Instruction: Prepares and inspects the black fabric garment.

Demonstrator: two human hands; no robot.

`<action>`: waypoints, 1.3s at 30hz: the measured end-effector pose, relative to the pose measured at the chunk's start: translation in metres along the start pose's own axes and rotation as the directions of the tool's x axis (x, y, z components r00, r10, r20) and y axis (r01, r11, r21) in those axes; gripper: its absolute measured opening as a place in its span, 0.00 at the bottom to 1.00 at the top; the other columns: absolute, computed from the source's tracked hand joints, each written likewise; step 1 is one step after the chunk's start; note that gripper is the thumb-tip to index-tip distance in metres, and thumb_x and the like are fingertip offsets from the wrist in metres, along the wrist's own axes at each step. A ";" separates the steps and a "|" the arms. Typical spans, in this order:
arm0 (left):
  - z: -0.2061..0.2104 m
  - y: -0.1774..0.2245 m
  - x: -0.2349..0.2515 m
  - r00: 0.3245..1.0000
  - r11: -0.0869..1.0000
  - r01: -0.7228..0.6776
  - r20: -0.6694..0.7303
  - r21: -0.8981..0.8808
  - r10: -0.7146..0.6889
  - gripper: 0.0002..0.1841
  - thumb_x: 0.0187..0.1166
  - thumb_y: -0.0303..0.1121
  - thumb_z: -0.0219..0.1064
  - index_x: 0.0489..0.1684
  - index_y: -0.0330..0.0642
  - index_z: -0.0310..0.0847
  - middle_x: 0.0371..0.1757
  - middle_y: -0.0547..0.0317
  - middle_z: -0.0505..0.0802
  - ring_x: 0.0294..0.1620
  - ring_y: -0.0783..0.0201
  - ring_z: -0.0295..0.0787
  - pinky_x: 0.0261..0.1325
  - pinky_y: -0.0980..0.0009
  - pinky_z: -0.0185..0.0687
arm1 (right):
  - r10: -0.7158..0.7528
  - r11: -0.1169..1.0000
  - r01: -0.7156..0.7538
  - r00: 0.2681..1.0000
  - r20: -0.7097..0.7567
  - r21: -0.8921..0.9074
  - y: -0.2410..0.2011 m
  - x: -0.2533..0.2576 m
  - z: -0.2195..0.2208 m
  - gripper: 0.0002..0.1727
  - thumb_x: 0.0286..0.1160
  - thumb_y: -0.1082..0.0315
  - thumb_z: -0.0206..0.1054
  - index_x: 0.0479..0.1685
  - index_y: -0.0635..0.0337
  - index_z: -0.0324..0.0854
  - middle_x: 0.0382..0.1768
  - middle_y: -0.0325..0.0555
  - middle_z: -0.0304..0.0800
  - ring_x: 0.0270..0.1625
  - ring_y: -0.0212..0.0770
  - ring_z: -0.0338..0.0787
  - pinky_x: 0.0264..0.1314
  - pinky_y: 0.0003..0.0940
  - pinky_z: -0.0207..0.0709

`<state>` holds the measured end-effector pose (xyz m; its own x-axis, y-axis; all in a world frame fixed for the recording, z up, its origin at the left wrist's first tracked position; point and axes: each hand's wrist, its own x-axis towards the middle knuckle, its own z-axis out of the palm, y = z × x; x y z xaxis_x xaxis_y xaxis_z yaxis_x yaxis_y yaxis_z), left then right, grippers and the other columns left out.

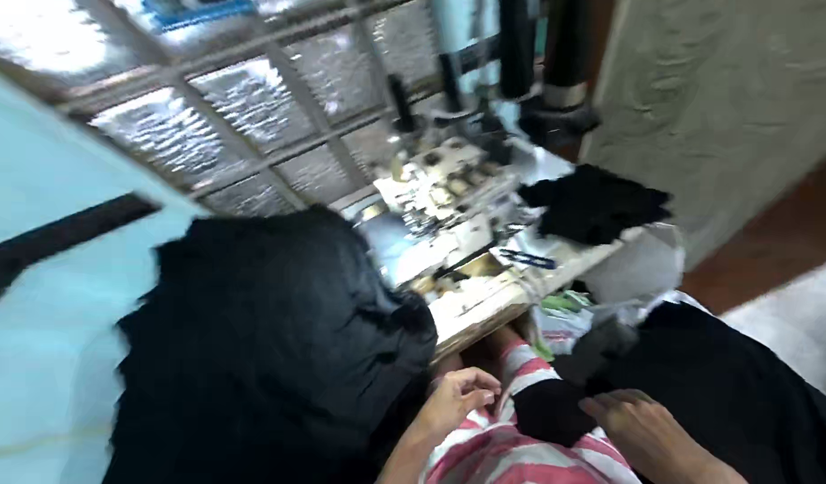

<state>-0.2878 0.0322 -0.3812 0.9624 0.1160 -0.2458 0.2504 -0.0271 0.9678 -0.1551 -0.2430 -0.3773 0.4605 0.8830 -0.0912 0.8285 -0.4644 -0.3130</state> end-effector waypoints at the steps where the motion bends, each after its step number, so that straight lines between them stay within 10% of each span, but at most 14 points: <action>1: -0.012 0.005 -0.023 0.997 0.999 -0.044 -0.061 0.013 0.045 0.10 0.79 0.24 0.63 0.51 0.31 0.86 0.49 0.59 0.94 0.48 0.72 0.91 0.58 0.70 0.88 | -0.147 0.989 0.145 0.985 -0.089 -0.026 -0.015 0.020 0.006 0.11 0.62 0.85 0.72 0.42 0.67 0.92 0.36 0.62 0.95 0.43 0.67 0.95 0.49 0.64 0.87; 5: -0.055 0.024 -0.112 0.871 0.971 -0.153 -0.439 0.184 0.221 0.09 0.78 0.26 0.63 0.47 0.33 0.88 0.47 0.61 0.96 0.45 0.70 0.94 0.55 0.67 0.91 | -0.525 0.850 0.527 0.849 -0.063 0.014 -0.094 0.073 0.011 0.10 0.65 0.80 0.72 0.44 0.64 0.91 0.40 0.56 0.96 0.47 0.60 0.96 0.53 0.58 0.87; 12: -0.114 0.015 -0.198 0.308 0.938 -0.051 -0.888 0.342 0.341 0.06 0.75 0.21 0.64 0.43 0.38 0.84 0.36 0.75 0.93 0.33 0.80 0.91 0.43 0.79 0.90 | -0.786 0.609 0.765 0.548 0.287 0.208 -0.177 0.083 0.029 0.07 0.72 0.81 0.67 0.43 0.69 0.90 0.38 0.62 0.94 0.47 0.63 0.95 0.53 0.59 0.85; 16: -0.120 0.004 -0.191 0.337 0.874 0.066 -0.836 0.481 0.434 0.06 0.76 0.23 0.67 0.42 0.27 0.87 0.37 0.60 0.93 0.31 0.80 0.87 0.40 0.81 0.86 | -0.861 0.501 0.842 0.463 0.208 0.202 -0.194 0.091 0.036 0.05 0.68 0.79 0.71 0.39 0.65 0.91 0.34 0.56 0.94 0.40 0.57 0.96 0.46 0.53 0.87; 20: -0.125 0.002 -0.157 0.455 0.655 0.149 -0.640 0.741 0.620 0.06 0.73 0.26 0.72 0.38 0.32 0.93 0.43 0.49 0.96 0.41 0.63 0.94 0.47 0.68 0.91 | -0.835 0.541 0.841 0.533 -0.138 -0.027 -0.217 0.124 0.026 0.04 0.64 0.75 0.71 0.34 0.59 0.90 0.34 0.49 0.94 0.32 0.49 0.94 0.32 0.43 0.88; 24: -0.126 0.011 -0.120 0.718 0.432 0.290 -0.493 0.854 0.492 0.10 0.77 0.31 0.71 0.46 0.33 0.92 0.57 0.45 0.93 0.49 0.48 0.95 0.50 0.51 0.90 | -0.729 0.684 0.683 0.632 -0.262 -0.255 -0.235 0.165 0.027 0.16 0.67 0.80 0.67 0.52 0.65 0.92 0.57 0.54 0.95 0.25 0.47 0.93 0.25 0.38 0.83; 27: -0.142 0.002 -0.095 0.765 0.308 0.277 -0.403 0.910 0.503 0.05 0.74 0.24 0.69 0.33 0.30 0.89 0.43 0.43 0.92 0.34 0.46 0.93 0.33 0.52 0.87 | -0.688 0.723 0.634 0.697 -0.202 -0.274 -0.241 0.179 0.043 0.21 0.67 0.76 0.70 0.63 0.69 0.88 0.66 0.57 0.91 0.23 0.48 0.92 0.23 0.39 0.82; 29: -0.164 0.016 -0.086 0.723 0.370 0.308 -0.469 0.876 0.507 0.08 0.79 0.24 0.63 0.40 0.29 0.89 0.45 0.40 0.92 0.37 0.42 0.93 0.37 0.46 0.87 | -0.683 0.727 0.628 0.701 -0.204 -0.276 -0.245 0.184 0.050 0.25 0.66 0.70 0.74 0.64 0.73 0.86 0.65 0.61 0.90 0.23 0.49 0.92 0.23 0.40 0.83; 34: -0.206 0.137 -0.101 0.368 0.523 0.253 -0.581 0.814 0.726 0.13 0.86 0.25 0.56 0.54 0.28 0.87 0.48 0.39 0.94 0.46 0.46 0.93 0.53 0.50 0.85 | -0.661 0.743 0.651 0.750 -0.020 -0.155 -0.259 0.192 0.023 0.30 0.78 0.49 0.68 0.57 0.73 0.85 0.56 0.66 0.89 0.29 0.57 0.93 0.31 0.49 0.85; 39: -0.193 0.208 -0.092 0.244 0.328 0.214 -0.376 0.920 0.894 0.14 0.85 0.27 0.56 0.48 0.34 0.91 0.44 0.46 0.95 0.46 0.55 0.92 0.52 0.59 0.80 | -0.781 0.561 0.806 0.442 -0.441 -0.187 -0.254 0.205 0.000 0.09 0.73 0.78 0.61 0.31 0.65 0.86 0.25 0.54 0.90 0.26 0.52 0.91 0.29 0.42 0.82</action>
<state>-0.3441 0.2077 -0.1463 0.4192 0.3773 0.8258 0.3857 -0.8974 0.2142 -0.2711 0.0560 -0.3169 -0.3035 0.7228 0.6208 0.8958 0.4385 -0.0726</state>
